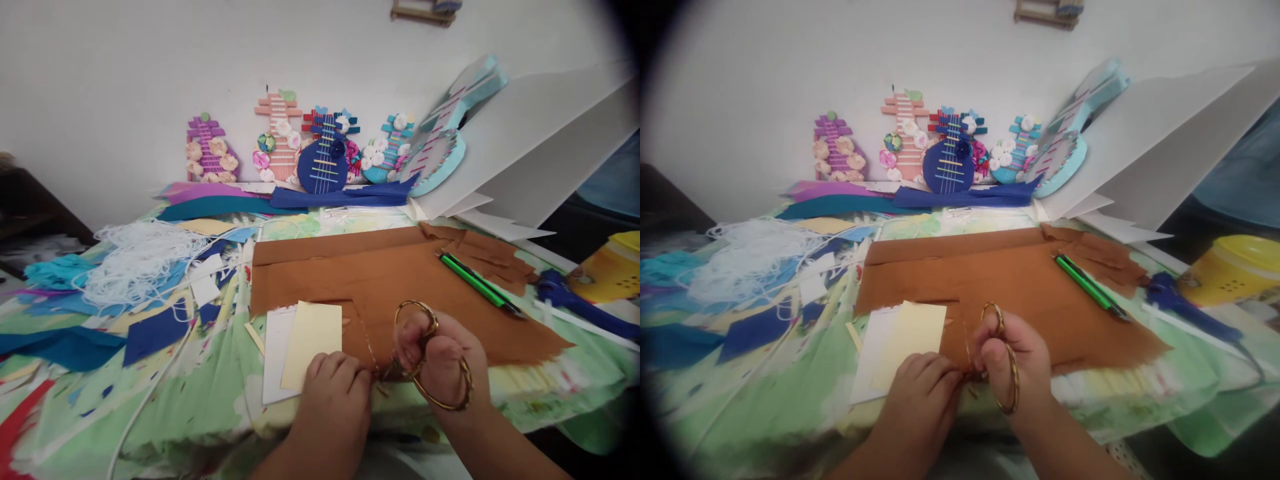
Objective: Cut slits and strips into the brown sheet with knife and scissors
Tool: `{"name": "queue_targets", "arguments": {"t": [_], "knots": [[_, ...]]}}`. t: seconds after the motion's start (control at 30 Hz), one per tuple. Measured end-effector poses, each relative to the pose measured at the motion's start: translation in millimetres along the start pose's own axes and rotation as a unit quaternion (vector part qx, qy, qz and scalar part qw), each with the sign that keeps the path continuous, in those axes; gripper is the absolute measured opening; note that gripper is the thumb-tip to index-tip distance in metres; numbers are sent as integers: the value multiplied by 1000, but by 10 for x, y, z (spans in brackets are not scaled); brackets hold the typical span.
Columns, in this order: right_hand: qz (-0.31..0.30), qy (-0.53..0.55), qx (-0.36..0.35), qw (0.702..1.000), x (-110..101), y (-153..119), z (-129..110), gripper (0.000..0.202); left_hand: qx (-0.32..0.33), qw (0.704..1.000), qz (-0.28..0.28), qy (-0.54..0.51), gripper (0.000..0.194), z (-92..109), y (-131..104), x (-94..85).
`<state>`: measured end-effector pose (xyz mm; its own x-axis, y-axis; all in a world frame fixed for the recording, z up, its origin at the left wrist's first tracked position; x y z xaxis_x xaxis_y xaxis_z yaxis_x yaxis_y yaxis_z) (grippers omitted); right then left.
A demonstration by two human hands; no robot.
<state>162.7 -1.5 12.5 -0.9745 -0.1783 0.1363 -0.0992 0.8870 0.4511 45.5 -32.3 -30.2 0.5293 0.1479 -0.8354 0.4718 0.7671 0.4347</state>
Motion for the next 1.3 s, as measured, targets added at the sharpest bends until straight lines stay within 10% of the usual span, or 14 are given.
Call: {"name": "queue_targets", "arguments": {"t": [0.57,1.3], "knots": [[55,17,-30,998,-35,-40,-23,39,-12,999,-33,6,11,11,-18,-29],[162,96,112,976,-102,354,142,39,-3,999,-32,-32,16,10,-16,-67]]}}
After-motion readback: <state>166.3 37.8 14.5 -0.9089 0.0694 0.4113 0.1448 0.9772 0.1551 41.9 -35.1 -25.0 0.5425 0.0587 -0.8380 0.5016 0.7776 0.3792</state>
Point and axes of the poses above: each hand's wrist, its own y-axis towards the middle knuckle, its own x-axis out of the palm, z = x × y, the point moved 4 cm from there along y, towards the middle knuckle, and after that the axes turned 7 degrees about -z, right-handed, at the moved point
